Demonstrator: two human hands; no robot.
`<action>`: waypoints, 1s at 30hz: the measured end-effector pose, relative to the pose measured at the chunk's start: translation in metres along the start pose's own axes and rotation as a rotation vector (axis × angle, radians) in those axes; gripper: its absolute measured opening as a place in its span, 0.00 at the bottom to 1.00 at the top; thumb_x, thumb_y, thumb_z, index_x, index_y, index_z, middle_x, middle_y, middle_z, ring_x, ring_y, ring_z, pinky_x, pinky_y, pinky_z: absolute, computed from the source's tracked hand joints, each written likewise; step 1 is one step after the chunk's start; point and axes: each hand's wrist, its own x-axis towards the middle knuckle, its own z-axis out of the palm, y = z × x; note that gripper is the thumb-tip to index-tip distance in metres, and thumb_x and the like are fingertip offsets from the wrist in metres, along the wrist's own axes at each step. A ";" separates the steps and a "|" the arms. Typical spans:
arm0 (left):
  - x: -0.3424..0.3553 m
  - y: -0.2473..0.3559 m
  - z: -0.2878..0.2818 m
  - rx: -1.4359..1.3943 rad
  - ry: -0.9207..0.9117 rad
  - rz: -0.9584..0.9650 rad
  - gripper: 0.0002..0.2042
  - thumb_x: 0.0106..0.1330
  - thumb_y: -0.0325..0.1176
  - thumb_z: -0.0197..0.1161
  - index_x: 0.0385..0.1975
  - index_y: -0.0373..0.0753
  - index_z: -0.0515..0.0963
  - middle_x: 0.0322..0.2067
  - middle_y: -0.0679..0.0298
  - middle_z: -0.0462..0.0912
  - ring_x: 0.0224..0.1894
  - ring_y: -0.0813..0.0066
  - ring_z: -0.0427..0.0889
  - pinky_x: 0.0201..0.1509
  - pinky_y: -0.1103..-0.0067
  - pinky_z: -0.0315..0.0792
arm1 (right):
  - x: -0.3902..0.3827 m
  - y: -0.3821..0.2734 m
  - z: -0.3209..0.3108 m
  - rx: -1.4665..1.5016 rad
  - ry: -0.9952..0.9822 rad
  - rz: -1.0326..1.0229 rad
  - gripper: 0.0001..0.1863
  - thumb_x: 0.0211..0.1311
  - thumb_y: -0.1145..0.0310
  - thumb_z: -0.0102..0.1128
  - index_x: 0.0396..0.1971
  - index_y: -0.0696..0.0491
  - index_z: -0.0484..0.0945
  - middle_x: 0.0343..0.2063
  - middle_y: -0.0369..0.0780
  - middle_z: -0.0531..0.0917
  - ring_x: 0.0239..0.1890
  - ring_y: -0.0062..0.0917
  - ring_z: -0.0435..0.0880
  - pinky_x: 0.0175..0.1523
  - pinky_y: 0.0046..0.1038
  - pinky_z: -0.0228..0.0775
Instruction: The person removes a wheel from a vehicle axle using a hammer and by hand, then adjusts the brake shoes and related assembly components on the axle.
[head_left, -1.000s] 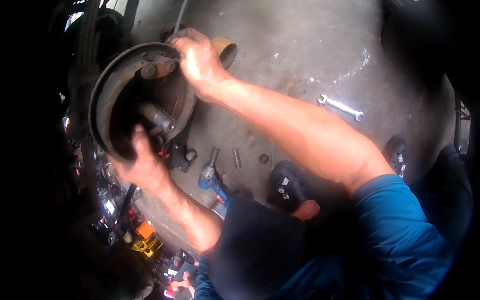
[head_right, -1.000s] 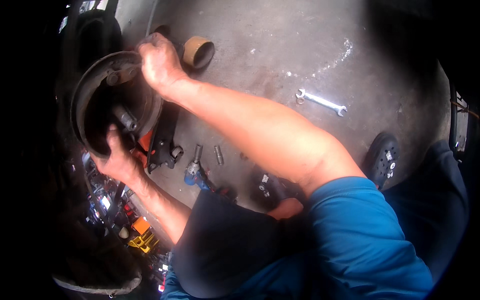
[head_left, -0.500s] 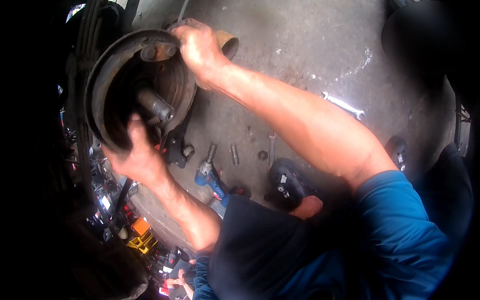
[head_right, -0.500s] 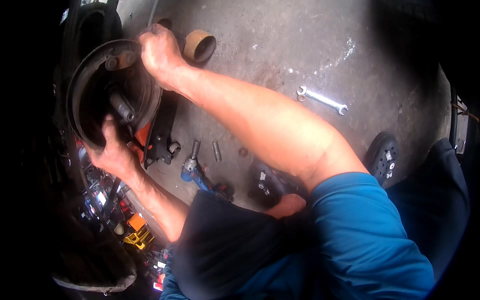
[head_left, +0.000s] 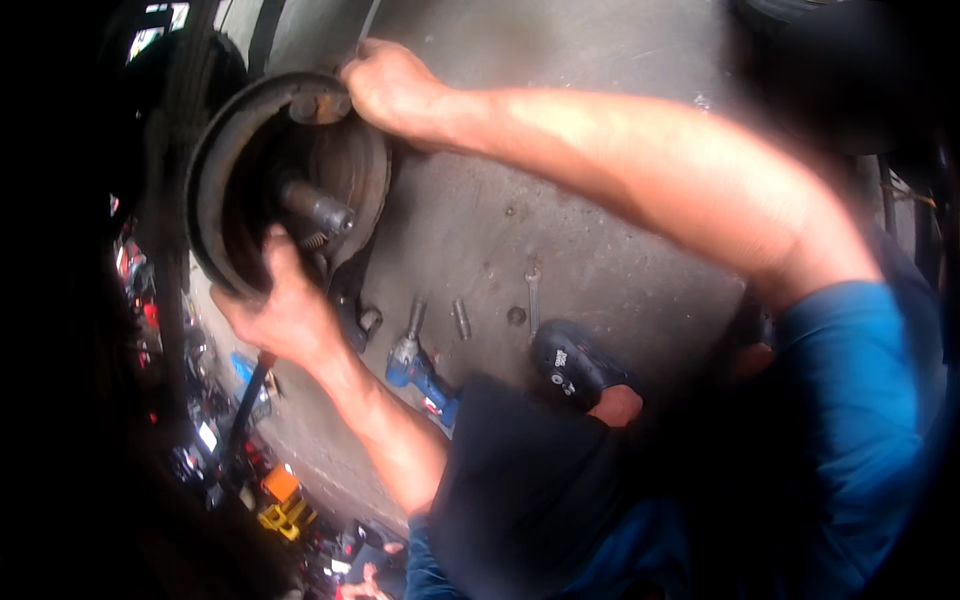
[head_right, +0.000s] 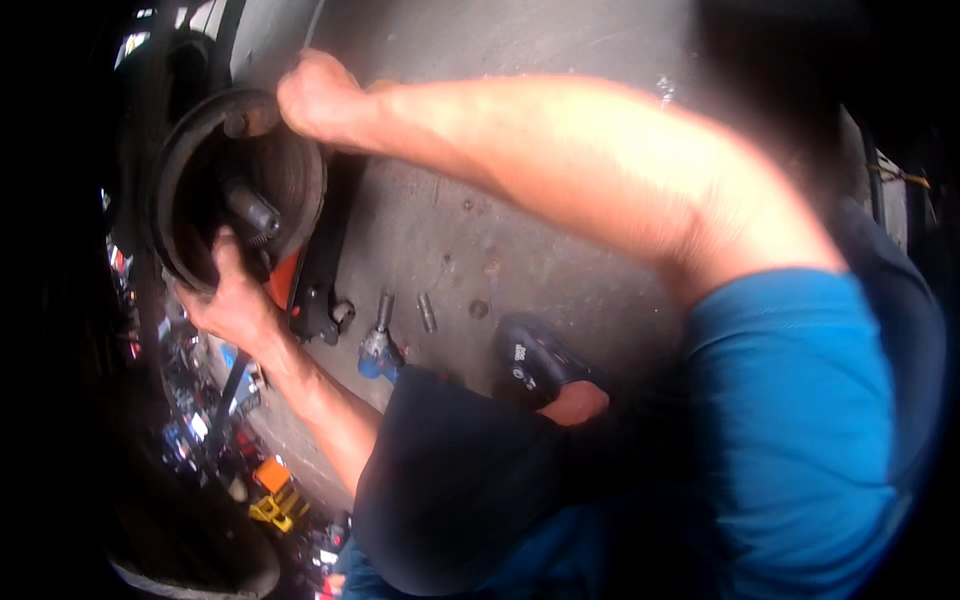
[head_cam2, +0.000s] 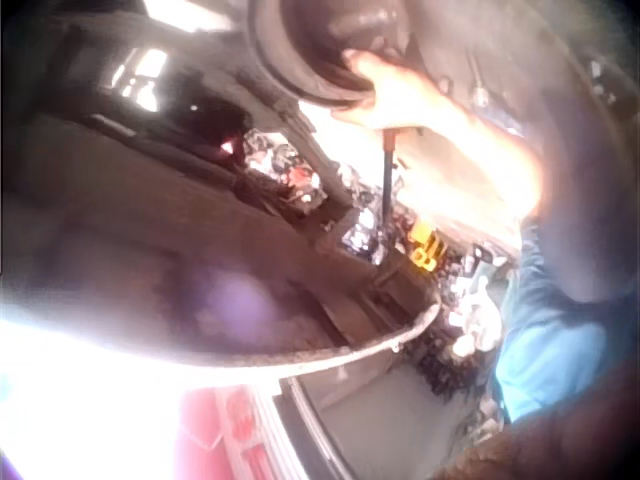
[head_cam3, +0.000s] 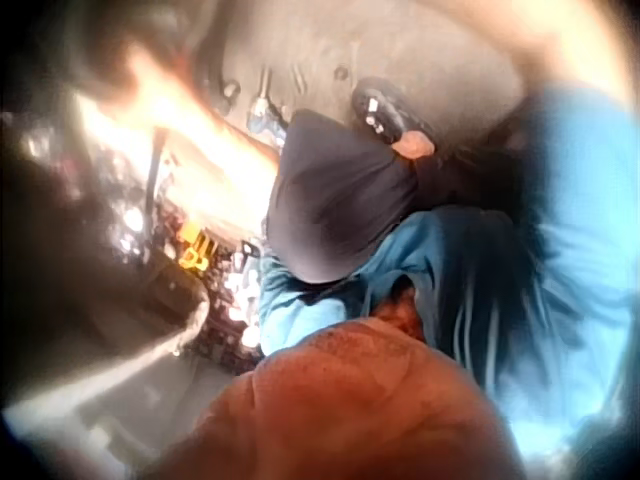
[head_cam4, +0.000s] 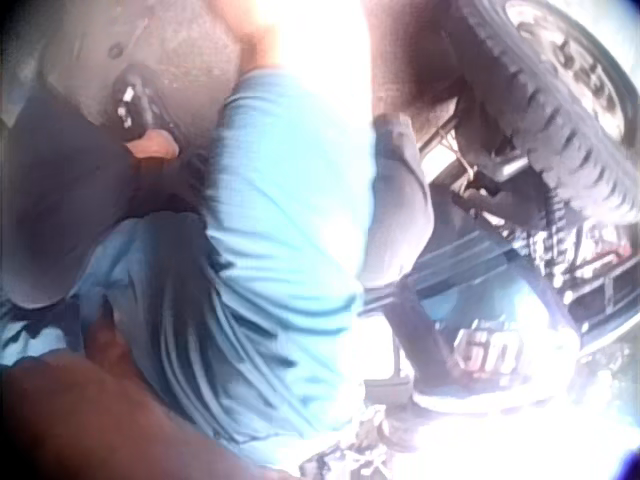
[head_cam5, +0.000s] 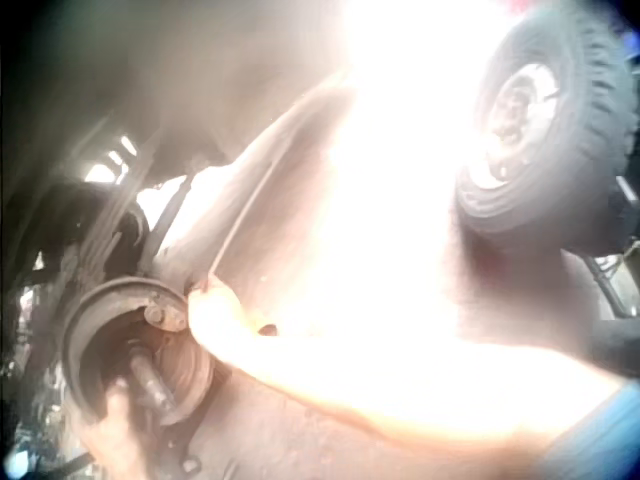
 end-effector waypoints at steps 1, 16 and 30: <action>0.002 -0.005 -0.006 0.039 -0.007 -0.058 0.22 0.55 0.27 0.68 0.48 0.22 0.72 0.42 0.51 0.81 0.39 0.67 0.79 0.45 0.74 0.73 | 0.007 -0.014 -0.009 -0.005 0.014 -0.014 0.14 0.61 0.69 0.46 0.33 0.63 0.79 0.41 0.47 0.81 0.47 0.35 0.78 0.50 0.33 0.70; 0.003 -0.009 -0.019 0.156 -0.175 -0.090 0.25 0.56 0.36 0.70 0.46 0.24 0.70 0.44 0.48 0.78 0.46 0.61 0.76 0.55 0.70 0.68 | 0.004 -0.049 0.003 -0.224 -0.109 -0.212 0.24 0.60 0.62 0.47 0.51 0.64 0.70 0.48 0.56 0.76 0.55 0.45 0.73 0.60 0.38 0.62; -0.054 -0.024 0.063 -0.603 0.426 -0.281 0.45 0.53 0.41 0.73 0.64 0.25 0.52 0.60 0.45 0.64 0.62 0.60 0.65 0.68 0.64 0.57 | 0.018 -0.046 0.001 -0.085 -0.278 -0.384 0.18 0.57 0.64 0.44 0.34 0.64 0.76 0.39 0.56 0.78 0.46 0.48 0.76 0.51 0.38 0.67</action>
